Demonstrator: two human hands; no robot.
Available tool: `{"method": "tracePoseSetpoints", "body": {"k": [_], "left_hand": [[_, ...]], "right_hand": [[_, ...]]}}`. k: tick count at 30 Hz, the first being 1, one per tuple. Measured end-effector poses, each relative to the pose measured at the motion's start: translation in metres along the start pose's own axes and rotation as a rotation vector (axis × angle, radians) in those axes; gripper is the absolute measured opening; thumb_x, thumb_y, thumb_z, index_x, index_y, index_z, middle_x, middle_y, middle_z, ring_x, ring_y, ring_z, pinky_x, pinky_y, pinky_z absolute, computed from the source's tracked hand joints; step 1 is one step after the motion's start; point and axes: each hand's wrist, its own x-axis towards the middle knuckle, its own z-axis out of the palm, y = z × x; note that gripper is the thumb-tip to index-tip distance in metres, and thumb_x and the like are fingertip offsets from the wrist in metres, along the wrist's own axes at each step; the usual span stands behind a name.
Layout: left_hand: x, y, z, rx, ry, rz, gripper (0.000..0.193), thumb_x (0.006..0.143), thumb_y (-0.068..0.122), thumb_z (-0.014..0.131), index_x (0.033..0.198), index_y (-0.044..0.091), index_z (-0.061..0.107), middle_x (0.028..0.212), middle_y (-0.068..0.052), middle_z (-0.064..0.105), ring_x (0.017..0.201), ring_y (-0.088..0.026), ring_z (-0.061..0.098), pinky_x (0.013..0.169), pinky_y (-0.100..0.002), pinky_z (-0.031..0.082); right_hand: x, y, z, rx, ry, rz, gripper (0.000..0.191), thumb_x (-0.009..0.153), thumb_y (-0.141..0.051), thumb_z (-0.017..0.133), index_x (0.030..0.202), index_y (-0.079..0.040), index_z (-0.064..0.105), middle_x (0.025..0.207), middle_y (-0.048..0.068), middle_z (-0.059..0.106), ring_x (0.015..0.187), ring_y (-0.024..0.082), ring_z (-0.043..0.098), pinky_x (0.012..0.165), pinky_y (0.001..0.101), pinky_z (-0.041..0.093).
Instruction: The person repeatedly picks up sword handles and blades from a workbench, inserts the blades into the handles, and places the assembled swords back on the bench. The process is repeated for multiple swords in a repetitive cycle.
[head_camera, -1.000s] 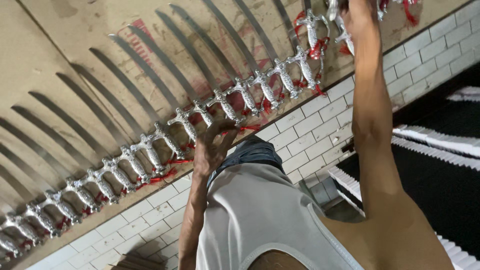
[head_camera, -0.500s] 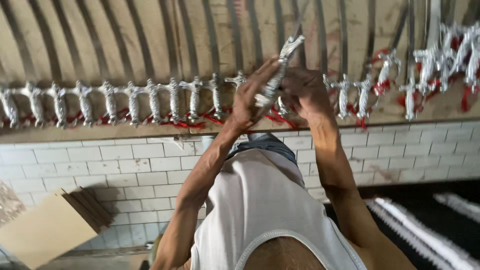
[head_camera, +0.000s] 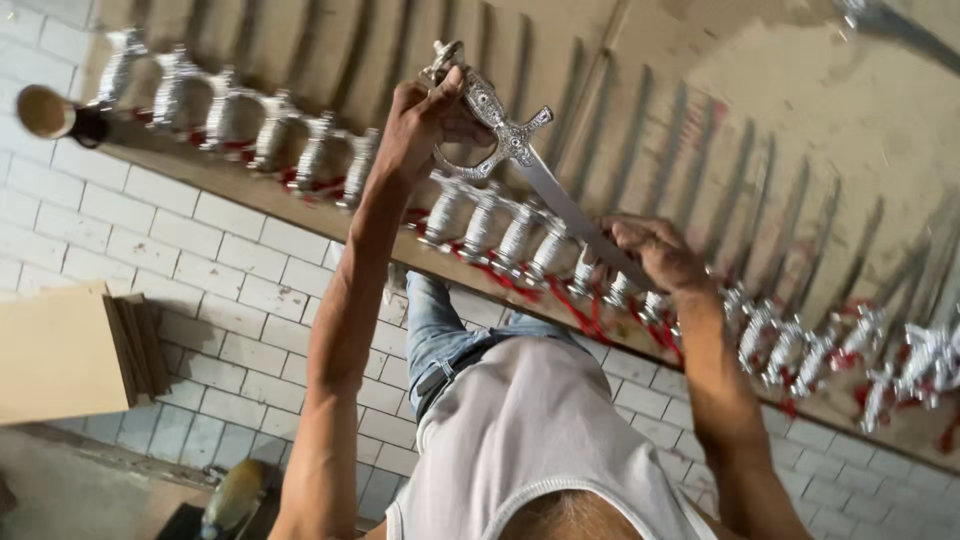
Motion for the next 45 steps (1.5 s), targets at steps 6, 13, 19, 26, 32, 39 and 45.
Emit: {"method": "tracePoseSetpoints", "body": {"k": [6, 13, 19, 26, 32, 39, 45], "left_hand": [[0.009, 0.067, -0.137, 0.122, 0.201, 0.018, 0.056, 0.104, 0.048, 0.053, 0.129, -0.003, 0.054, 0.104, -0.019, 0.073, 0.089, -0.027, 0.077, 0.075, -0.040, 0.069], [-0.074, 0.059, -0.233, 0.259, 0.588, 0.036, 0.060, 0.100, 0.047, 0.065, 0.138, 0.001, 0.058, 0.117, -0.019, 0.067, 0.105, -0.025, 0.070, 0.085, -0.042, 0.067], [-0.186, 0.001, -0.242, -0.001, 0.689, -0.103, 0.045, 0.099, 0.029, 0.067, 0.130, -0.002, 0.061, 0.111, -0.015, 0.072, 0.099, -0.022, 0.073, 0.088, -0.037, 0.063], [-0.235, -0.009, -0.255, -0.167, 0.826, -0.093, 0.039, 0.102, 0.022, 0.068, 0.129, -0.006, 0.061, 0.108, -0.016, 0.074, 0.102, -0.023, 0.073, 0.093, -0.038, 0.060], [-0.207, 0.002, -0.272, -0.160, 0.855, -0.055, 0.038, 0.101, 0.021, 0.067, 0.129, -0.005, 0.060, 0.110, -0.016, 0.075, 0.103, -0.023, 0.073, 0.095, -0.038, 0.061], [-0.189, 0.019, -0.258, -0.108, 0.801, -0.033, 0.035, 0.100, 0.019, 0.069, 0.126, -0.004, 0.062, 0.112, -0.016, 0.074, 0.106, -0.024, 0.073, 0.096, -0.039, 0.061], [-0.189, 0.026, -0.242, -0.073, 0.770, 0.025, 0.031, 0.103, 0.018, 0.068, 0.125, -0.004, 0.064, 0.114, -0.018, 0.073, 0.107, -0.025, 0.073, 0.096, -0.040, 0.061]], "right_hand": [[0.142, 0.010, 0.116, -0.256, 0.222, 0.016, 0.028, 0.100, -0.020, 0.070, 0.105, 0.007, 0.067, 0.082, 0.014, 0.072, 0.061, 0.014, 0.065, 0.050, 0.0292, 0.055], [0.377, -0.019, 0.156, 0.090, 0.575, -0.233, 0.015, 0.094, -0.006, 0.064, 0.107, 0.000, 0.068, 0.076, 0.008, 0.068, 0.055, 0.011, 0.059, 0.045, 0.0241, 0.045], [0.575, -0.008, 0.145, 0.089, 0.740, -0.363, 0.003, 0.088, 0.007, 0.065, 0.089, 0.009, 0.067, 0.076, 0.018, 0.076, 0.056, 0.022, 0.068, 0.045, 0.0346, 0.054], [0.641, 0.004, 0.167, -0.159, 0.656, -0.444, 0.008, 0.088, 0.002, 0.070, 0.085, 0.001, 0.062, 0.069, 0.012, 0.070, 0.054, 0.024, 0.071, 0.046, 0.0385, 0.060], [0.639, -0.001, 0.154, -1.052, 0.746, -0.265, 0.018, 0.087, -0.020, 0.078, 0.089, -0.004, 0.072, 0.070, 0.001, 0.078, 0.055, 0.014, 0.075, 0.049, 0.0288, 0.063], [0.626, -0.015, 0.130, -1.270, 0.660, -0.496, 0.029, 0.091, -0.031, 0.083, 0.087, -0.004, 0.072, 0.070, 0.004, 0.077, 0.057, 0.011, 0.073, 0.049, 0.0242, 0.061], [0.487, -0.028, 0.109, -1.048, 0.646, -0.192, 0.023, 0.096, -0.026, 0.078, 0.083, -0.007, 0.077, 0.074, 0.000, 0.078, 0.057, 0.009, 0.070, 0.053, 0.0252, 0.051]]}}
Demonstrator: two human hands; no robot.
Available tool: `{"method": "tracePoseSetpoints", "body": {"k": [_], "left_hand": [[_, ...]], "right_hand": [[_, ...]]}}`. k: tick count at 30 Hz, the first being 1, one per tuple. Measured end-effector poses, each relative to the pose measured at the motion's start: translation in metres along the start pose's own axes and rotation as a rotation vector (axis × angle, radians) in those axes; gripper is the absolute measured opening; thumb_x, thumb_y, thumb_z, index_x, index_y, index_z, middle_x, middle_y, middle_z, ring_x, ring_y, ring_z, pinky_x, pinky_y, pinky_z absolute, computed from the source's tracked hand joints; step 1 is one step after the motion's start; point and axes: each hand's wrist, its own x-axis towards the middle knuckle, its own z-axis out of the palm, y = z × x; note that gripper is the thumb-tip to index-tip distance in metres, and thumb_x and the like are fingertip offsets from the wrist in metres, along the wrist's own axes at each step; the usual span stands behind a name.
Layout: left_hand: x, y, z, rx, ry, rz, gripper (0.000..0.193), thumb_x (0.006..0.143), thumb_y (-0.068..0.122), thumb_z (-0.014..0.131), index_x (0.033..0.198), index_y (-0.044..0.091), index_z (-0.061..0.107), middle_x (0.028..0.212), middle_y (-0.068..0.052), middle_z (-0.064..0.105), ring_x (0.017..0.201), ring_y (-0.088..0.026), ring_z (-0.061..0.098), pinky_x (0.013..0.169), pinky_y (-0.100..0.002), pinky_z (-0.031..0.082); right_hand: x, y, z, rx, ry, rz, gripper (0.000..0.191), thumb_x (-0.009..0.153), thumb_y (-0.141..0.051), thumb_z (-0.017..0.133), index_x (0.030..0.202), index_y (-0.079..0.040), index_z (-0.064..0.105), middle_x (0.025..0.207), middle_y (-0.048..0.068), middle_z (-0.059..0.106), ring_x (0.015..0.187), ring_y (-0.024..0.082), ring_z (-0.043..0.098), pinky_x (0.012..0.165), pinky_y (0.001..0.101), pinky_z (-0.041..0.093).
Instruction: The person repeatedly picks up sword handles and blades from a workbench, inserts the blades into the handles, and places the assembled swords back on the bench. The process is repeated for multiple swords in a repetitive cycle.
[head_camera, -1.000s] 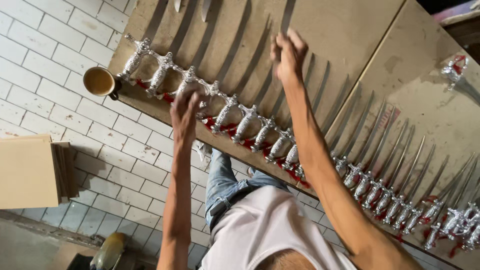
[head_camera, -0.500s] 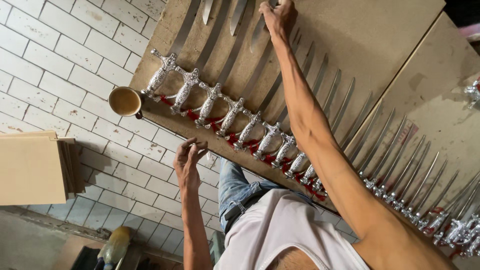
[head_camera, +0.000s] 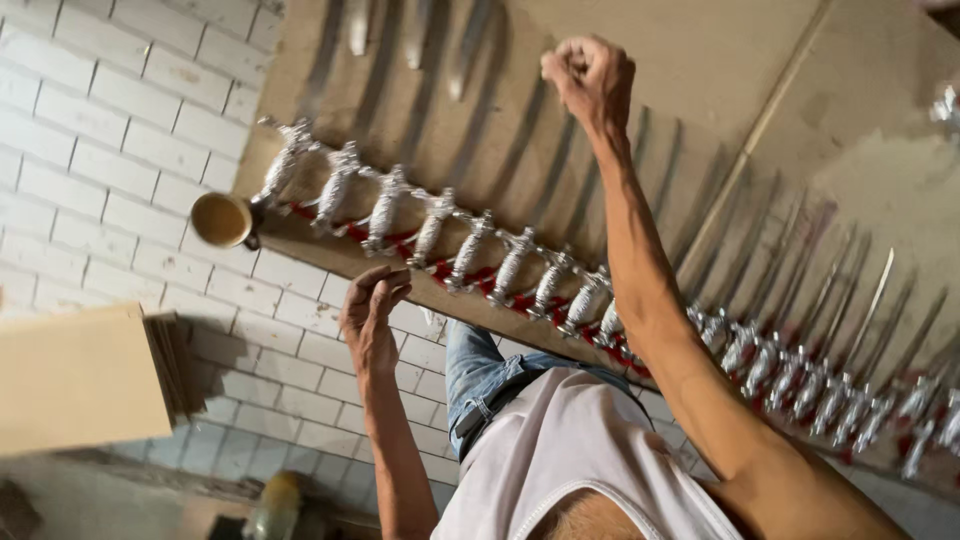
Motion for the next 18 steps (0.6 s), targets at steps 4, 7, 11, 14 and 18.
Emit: {"method": "tracePoseSetpoints", "body": {"k": [4, 7, 11, 14, 18], "left_hand": [[-0.008, -0.005, 0.034, 0.051, -0.083, 0.019, 0.031, 0.104, 0.019, 0.066, 0.125, -0.004, 0.065, 0.116, -0.018, 0.073, 0.106, -0.026, 0.074, 0.096, -0.040, 0.062], [-0.020, -0.020, 0.075, 0.090, -0.214, 0.020, 0.028, 0.106, 0.019, 0.066, 0.124, -0.003, 0.065, 0.114, -0.019, 0.073, 0.106, -0.027, 0.074, 0.095, -0.039, 0.063], [-0.052, -0.068, 0.152, 0.129, -0.351, -0.037, 0.024, 0.104, 0.019, 0.068, 0.118, 0.000, 0.064, 0.112, -0.017, 0.074, 0.103, -0.025, 0.075, 0.088, -0.039, 0.064], [-0.095, -0.109, 0.214, 0.228, -0.421, -0.109, 0.024, 0.107, 0.020, 0.068, 0.120, 0.000, 0.069, 0.107, -0.018, 0.076, 0.088, -0.023, 0.071, 0.071, -0.030, 0.055], [-0.167, -0.174, 0.303, 0.156, -0.604, -0.083, 0.016, 0.105, 0.014, 0.072, 0.114, 0.002, 0.070, 0.108, -0.014, 0.074, 0.098, -0.023, 0.075, 0.086, -0.035, 0.065]], "right_hand": [[-0.109, 0.060, -0.098, 0.118, 0.122, 0.175, 0.015, 0.093, -0.022, 0.079, 0.092, -0.007, 0.077, 0.076, 0.004, 0.077, 0.066, 0.006, 0.073, 0.053, 0.0230, 0.053], [-0.196, 0.123, -0.187, 0.085, 0.254, 0.340, 0.016, 0.090, -0.019, 0.079, 0.095, -0.004, 0.079, 0.077, 0.004, 0.077, 0.065, 0.008, 0.071, 0.055, 0.0235, 0.054], [-0.328, 0.218, -0.311, 0.019, 0.490, 0.464, 0.013, 0.088, -0.013, 0.077, 0.096, -0.003, 0.080, 0.083, 0.004, 0.078, 0.070, 0.009, 0.074, 0.060, 0.0224, 0.059], [-0.426, 0.288, -0.393, -0.013, 0.616, 0.627, 0.016, 0.088, -0.018, 0.076, 0.098, -0.006, 0.078, 0.082, 0.003, 0.078, 0.069, 0.009, 0.074, 0.056, 0.0231, 0.056], [-0.536, 0.373, -0.486, -0.366, 0.694, 0.669, 0.017, 0.088, -0.021, 0.079, 0.097, -0.007, 0.083, 0.077, 0.008, 0.077, 0.062, 0.015, 0.070, 0.057, 0.0303, 0.053]]}}
